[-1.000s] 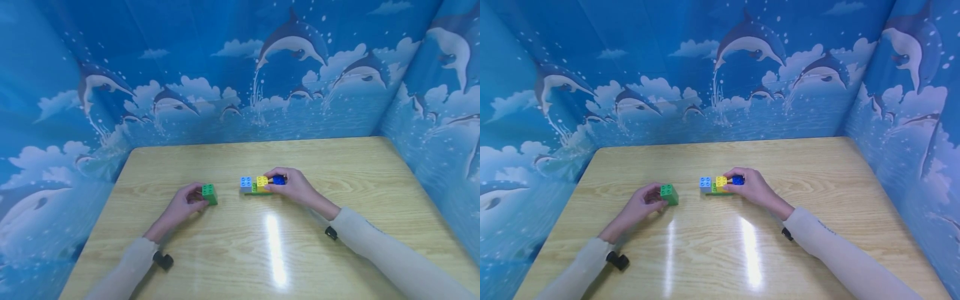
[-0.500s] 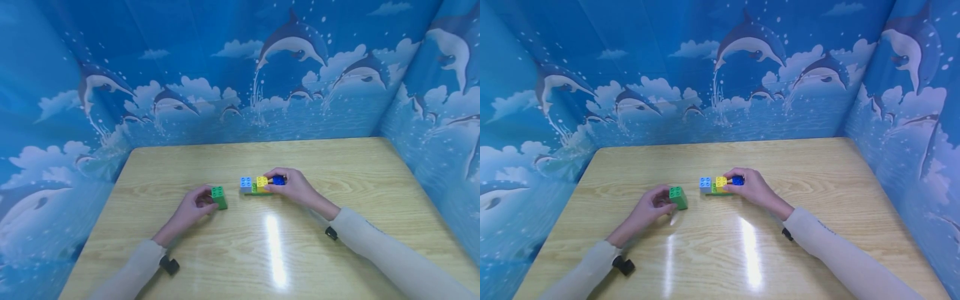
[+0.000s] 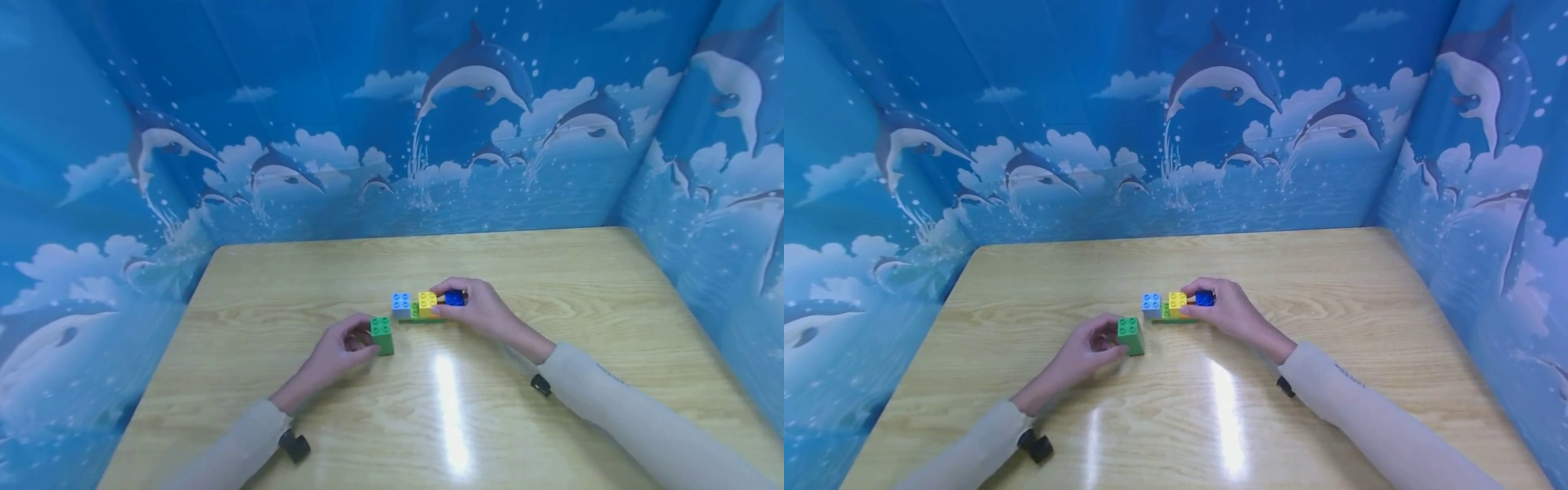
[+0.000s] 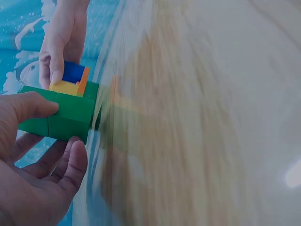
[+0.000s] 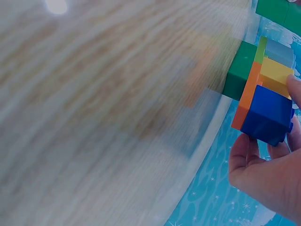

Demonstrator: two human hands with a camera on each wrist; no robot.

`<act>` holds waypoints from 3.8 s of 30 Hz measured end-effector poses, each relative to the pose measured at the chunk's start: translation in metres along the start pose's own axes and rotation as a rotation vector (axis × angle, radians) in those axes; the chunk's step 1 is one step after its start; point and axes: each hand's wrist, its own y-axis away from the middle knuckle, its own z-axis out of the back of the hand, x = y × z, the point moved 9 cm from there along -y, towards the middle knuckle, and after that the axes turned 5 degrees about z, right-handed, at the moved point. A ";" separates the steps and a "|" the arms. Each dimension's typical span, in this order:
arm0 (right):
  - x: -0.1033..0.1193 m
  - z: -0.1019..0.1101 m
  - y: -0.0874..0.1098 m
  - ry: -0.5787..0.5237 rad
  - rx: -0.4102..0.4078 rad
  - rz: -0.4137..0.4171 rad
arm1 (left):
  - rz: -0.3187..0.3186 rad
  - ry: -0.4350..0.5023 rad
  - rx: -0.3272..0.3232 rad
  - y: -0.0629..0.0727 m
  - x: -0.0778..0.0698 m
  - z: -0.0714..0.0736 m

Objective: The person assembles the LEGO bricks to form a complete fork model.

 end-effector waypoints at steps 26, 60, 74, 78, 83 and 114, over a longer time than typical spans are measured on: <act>0.001 -0.001 -0.001 0.007 -0.005 0.013 | -0.023 0.037 0.115 -0.007 -0.028 -0.071; 0.002 0.000 -0.001 0.001 -0.014 0.041 | -0.011 0.020 0.129 -0.012 -0.034 -0.094; 0.000 0.001 0.000 -0.014 -0.015 0.015 | -0.013 0.000 0.145 -0.010 -0.035 -0.094; 0.000 0.001 -0.001 -0.018 -0.017 0.020 | 0.018 -0.002 0.159 -0.009 -0.033 -0.091; 0.002 0.000 -0.001 0.005 -0.016 0.032 | 0.040 0.003 0.135 -0.004 -0.028 -0.078; -0.023 0.018 0.024 -0.015 0.009 0.045 | -0.007 0.031 -0.084 -0.042 -0.015 -0.010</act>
